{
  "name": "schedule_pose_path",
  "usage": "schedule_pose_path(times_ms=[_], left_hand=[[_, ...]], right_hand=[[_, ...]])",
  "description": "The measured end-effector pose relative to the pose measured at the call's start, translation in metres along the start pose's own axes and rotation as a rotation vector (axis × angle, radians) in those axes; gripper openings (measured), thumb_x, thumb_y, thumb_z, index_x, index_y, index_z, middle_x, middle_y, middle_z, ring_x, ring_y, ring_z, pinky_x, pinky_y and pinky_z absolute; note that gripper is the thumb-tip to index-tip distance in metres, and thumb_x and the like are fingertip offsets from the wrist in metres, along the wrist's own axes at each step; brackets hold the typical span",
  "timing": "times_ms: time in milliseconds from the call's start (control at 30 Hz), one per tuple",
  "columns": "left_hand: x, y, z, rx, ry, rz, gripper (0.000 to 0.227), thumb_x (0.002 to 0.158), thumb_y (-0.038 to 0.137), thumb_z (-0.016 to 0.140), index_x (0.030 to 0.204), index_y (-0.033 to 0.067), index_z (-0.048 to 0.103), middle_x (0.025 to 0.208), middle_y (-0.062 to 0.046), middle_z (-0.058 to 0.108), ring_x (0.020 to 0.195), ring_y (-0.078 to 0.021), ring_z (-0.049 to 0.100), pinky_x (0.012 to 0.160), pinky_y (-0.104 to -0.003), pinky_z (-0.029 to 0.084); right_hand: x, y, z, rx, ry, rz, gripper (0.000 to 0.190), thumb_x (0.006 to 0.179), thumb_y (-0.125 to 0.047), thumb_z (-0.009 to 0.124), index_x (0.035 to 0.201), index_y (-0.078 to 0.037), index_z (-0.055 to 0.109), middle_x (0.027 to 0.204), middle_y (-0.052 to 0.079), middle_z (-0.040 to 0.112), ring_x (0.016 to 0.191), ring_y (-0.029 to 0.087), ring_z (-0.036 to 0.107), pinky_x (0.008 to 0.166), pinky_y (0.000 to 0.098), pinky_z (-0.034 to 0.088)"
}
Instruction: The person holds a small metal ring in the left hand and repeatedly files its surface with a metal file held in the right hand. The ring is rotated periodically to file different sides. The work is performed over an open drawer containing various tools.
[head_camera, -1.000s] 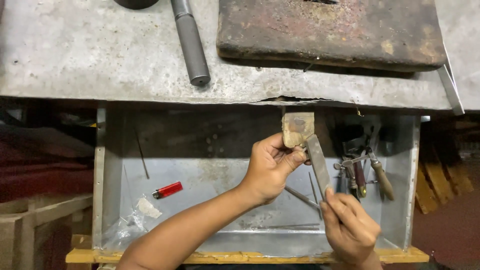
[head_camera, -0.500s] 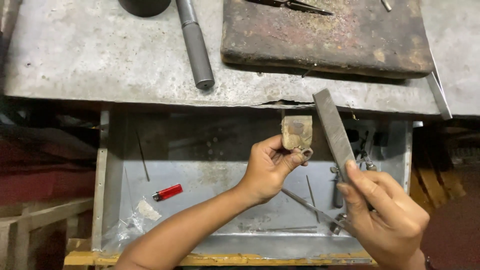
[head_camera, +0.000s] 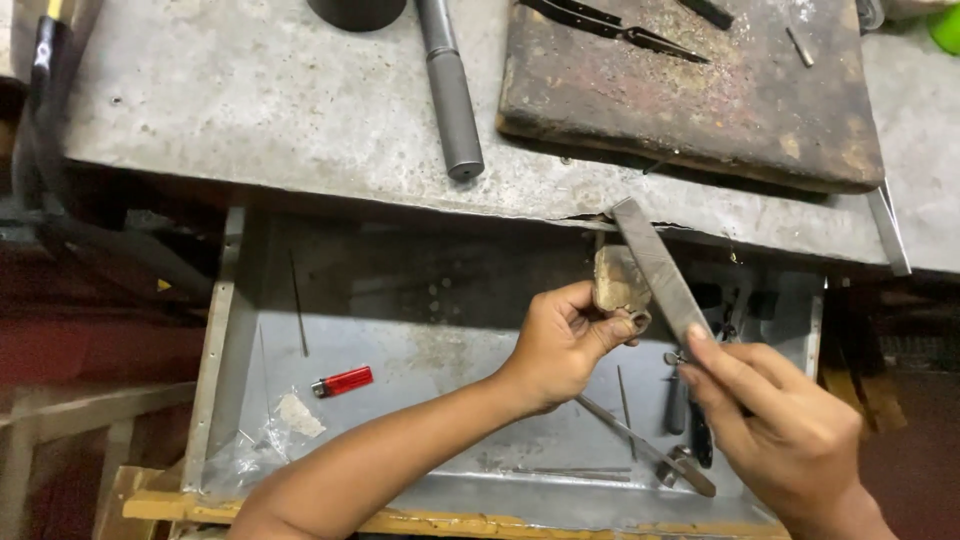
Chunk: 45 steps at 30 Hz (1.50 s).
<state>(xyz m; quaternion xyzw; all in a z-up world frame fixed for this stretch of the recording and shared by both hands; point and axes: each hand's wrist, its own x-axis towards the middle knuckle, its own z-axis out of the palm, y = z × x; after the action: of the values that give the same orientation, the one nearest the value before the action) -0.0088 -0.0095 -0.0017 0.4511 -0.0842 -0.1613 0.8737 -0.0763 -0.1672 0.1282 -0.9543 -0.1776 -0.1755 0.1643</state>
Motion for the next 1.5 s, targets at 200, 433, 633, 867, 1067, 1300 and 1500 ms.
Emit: schedule_pose_path(times_ms=[200, 433, 633, 867, 1067, 1300, 1500], left_hand=[[0.001, -0.001, 0.001, -0.004, 0.009, 0.003, 0.01, 0.093, 0.009, 0.074, 0.098, 0.0028, 0.068, 0.085, -0.006, 0.071, 0.08, -0.0127, 0.068, 0.079, -0.028, 0.059], [0.001, -0.006, 0.001, -0.092, -0.005, -0.018, 0.015, 0.093, 0.008, 0.074, 0.104, 0.0002, 0.069, 0.09, -0.007, 0.07, 0.081, -0.0146, 0.068, 0.081, -0.029, 0.06], [0.002, 0.002, 0.001, -0.032, 0.001, -0.015, 0.017, 0.093, 0.009, 0.074, 0.107, 0.0, 0.07, 0.09, -0.008, 0.072, 0.082, -0.0155, 0.069, 0.081, -0.03, 0.062], [0.001, -0.001, 0.002, -0.086, -0.014, 0.0, 0.01, 0.093, 0.004, 0.072, 0.101, -0.0001, 0.068, 0.088, -0.007, 0.069, 0.081, -0.0143, 0.067, 0.08, -0.029, 0.06], [0.003, -0.008, 0.001, -0.066, -0.016, 0.003, 0.014, 0.093, 0.006, 0.073, 0.105, 0.0006, 0.07, 0.091, -0.006, 0.071, 0.082, -0.0137, 0.067, 0.081, -0.029, 0.06], [0.003, -0.006, 0.0, -0.038, -0.017, 0.015, 0.011, 0.093, 0.008, 0.074, 0.1, 0.002, 0.07, 0.087, -0.006, 0.071, 0.08, -0.0125, 0.066, 0.079, -0.028, 0.058], [0.003, -0.005, 0.001, -0.088, -0.019, 0.013, 0.008, 0.094, 0.003, 0.072, 0.099, 0.0008, 0.067, 0.088, -0.006, 0.068, 0.082, -0.0134, 0.065, 0.079, -0.029, 0.059]], right_hand=[[0.001, 0.002, 0.006, 0.025, -0.035, 0.053, 0.038, 0.09, -0.009, 0.079, 0.126, -0.004, 0.072, 0.099, 0.013, 0.076, 0.063, 0.01, 0.063, 0.06, 0.0235, 0.057], [0.001, -0.008, 0.006, 0.088, 0.164, 0.03, 0.019, 0.093, 0.01, 0.073, 0.109, 0.019, 0.071, 0.1, 0.032, 0.072, 0.076, 0.03, 0.067, 0.074, 0.0357, 0.055], [0.009, -0.016, 0.002, -0.035, 0.069, 0.037, 0.025, 0.093, -0.001, 0.08, 0.118, 0.001, 0.077, 0.098, 0.013, 0.075, 0.079, 0.016, 0.069, 0.078, 0.0268, 0.054], [0.009, -0.005, 0.014, 0.001, 0.029, -0.015, 0.028, 0.094, -0.006, 0.078, 0.121, -0.001, 0.074, 0.097, 0.011, 0.072, 0.074, 0.014, 0.065, 0.071, 0.0256, 0.051], [0.015, -0.004, 0.002, 0.004, 0.03, 0.0, 0.026, 0.094, -0.004, 0.078, 0.119, 0.003, 0.075, 0.104, 0.016, 0.075, 0.078, 0.018, 0.068, 0.076, 0.0282, 0.053], [0.023, -0.012, -0.001, 0.059, 0.085, -0.031, 0.023, 0.092, 0.003, 0.077, 0.113, 0.013, 0.073, 0.105, 0.024, 0.074, 0.08, 0.023, 0.07, 0.079, 0.0316, 0.056], [0.016, -0.011, 0.011, 0.04, 0.02, -0.036, 0.029, 0.093, -0.005, 0.077, 0.122, -0.003, 0.074, 0.099, 0.01, 0.075, 0.078, 0.013, 0.069, 0.076, 0.0238, 0.053]])
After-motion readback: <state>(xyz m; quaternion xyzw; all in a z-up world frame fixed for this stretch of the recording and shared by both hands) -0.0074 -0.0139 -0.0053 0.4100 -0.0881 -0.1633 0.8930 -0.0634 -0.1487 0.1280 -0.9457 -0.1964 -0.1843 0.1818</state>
